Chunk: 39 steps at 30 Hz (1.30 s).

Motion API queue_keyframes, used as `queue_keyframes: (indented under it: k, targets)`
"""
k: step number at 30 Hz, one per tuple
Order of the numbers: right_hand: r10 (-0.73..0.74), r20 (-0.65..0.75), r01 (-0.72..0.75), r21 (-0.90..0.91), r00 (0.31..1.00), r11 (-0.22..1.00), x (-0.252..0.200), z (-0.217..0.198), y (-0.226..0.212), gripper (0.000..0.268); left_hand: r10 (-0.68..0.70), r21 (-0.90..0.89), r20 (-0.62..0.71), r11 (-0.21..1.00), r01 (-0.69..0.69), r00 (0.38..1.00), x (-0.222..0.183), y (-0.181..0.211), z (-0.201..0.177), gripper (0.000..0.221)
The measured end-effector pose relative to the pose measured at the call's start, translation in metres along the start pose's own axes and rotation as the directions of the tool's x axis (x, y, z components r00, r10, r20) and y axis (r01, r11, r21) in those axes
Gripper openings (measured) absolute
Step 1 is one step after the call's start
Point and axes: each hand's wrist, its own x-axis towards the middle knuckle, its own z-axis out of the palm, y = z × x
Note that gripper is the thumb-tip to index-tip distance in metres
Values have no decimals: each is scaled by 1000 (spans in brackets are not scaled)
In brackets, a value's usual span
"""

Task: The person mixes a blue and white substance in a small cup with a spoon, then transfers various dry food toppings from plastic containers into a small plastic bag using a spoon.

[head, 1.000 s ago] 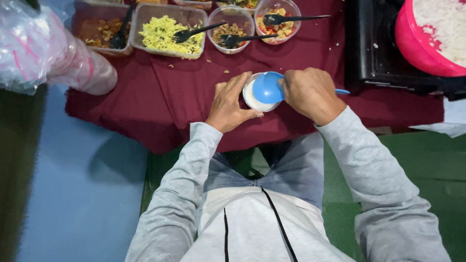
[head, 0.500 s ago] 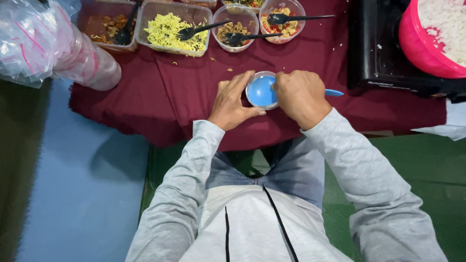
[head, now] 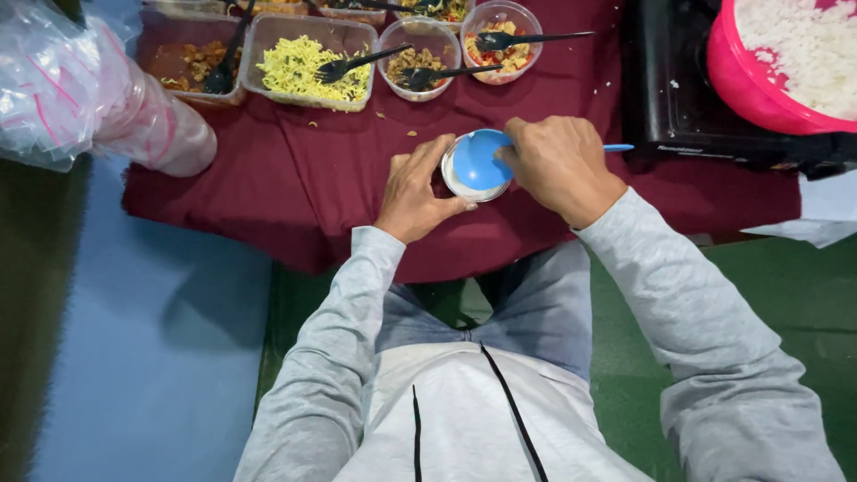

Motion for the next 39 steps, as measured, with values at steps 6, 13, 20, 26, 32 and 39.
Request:
queue_keyframes:
  k: [6, 13, 20, 26, 32, 39]
  targets:
    - [-24, 38, 23, 26, 999, 999, -2, 34, 5, 13, -3, -13, -2, 1000, 3, 1000, 0, -2, 2, 102]
    - [178, 193, -199, 93, 965, 976, 8, 32, 16, 25, -19, -33, 20, 999, 19, 1000, 0, -6, 1, 105]
    - [343, 243, -418, 440, 907, 795, 9, 68, 30, 28, -29, -35, 29, 999, 30, 999, 2, -4, -1, 119]
    - [360, 227, -421, 601, 905, 679, -8, 58, 16, 21, -30, -60, 2, 998, 31, 1000, 1, -1, -4, 126]
    - [382, 283, -466, 670, 880, 578, -30, 57, 9, 23, -42, -123, 0, 992, 42, 999, 0, -7, -4, 113]
    - [326, 205, -384, 523, 923, 760, -31, 48, 20, 26, -66, -94, 35, 993, 69, 997, 1, -1, -6, 128]
